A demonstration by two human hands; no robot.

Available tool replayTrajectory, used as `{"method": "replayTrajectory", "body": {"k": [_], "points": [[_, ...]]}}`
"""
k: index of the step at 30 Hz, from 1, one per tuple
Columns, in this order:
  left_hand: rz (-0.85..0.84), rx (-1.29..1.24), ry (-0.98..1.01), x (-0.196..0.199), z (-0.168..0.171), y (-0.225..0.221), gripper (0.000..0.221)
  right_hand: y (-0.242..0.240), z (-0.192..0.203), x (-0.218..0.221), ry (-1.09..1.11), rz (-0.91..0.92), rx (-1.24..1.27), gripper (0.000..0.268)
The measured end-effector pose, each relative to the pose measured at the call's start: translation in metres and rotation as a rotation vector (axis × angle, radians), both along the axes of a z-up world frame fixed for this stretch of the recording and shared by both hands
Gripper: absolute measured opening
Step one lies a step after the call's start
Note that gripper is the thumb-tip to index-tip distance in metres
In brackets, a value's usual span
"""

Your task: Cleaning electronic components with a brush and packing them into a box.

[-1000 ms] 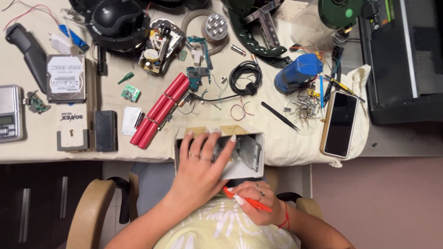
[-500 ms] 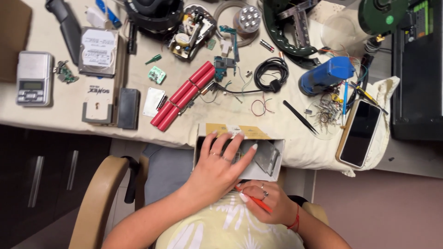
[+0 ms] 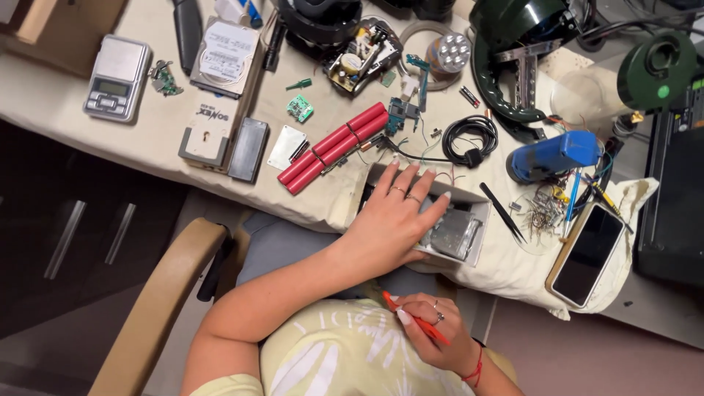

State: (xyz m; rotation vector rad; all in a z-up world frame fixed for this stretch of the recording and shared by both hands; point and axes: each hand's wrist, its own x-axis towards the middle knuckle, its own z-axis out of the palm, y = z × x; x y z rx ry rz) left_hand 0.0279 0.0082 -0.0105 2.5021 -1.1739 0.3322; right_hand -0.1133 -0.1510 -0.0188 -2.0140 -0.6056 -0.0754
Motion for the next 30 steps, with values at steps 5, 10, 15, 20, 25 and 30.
{"method": "replayTrajectory", "body": {"k": [5, 10, 15, 20, 25, 30], "points": [[0.026, 0.006, 0.01, -0.007, 0.0, 0.011, 0.09, -0.004, -0.005, -0.001, 0.003, 0.014, 0.009, 0.018], [0.107, -0.759, 0.039, -0.006, -0.007, 0.076, 0.019, -0.009, -0.012, -0.001, 0.002, -0.019, -0.004, 0.016], [0.522, -0.518, -0.086, 0.012, -0.056, 0.098, 0.008, -0.005, -0.013, 0.0, 0.034, -0.027, 0.012, 0.017], [0.587, -0.34, -0.004, 0.018, -0.087, 0.095, 0.013, -0.006, -0.014, -0.001, 0.024, -0.024, -0.012, 0.017], [0.605, -0.303, -0.025, 0.017, -0.092, 0.091, 0.015, -0.006, -0.015, -0.003, 0.038, -0.021, 0.004, 0.017], [0.643, -0.269, -0.047, 0.012, -0.103, 0.085, 0.012, -0.005, -0.015, -0.003, 0.026, -0.017, 0.004, 0.016]]}}
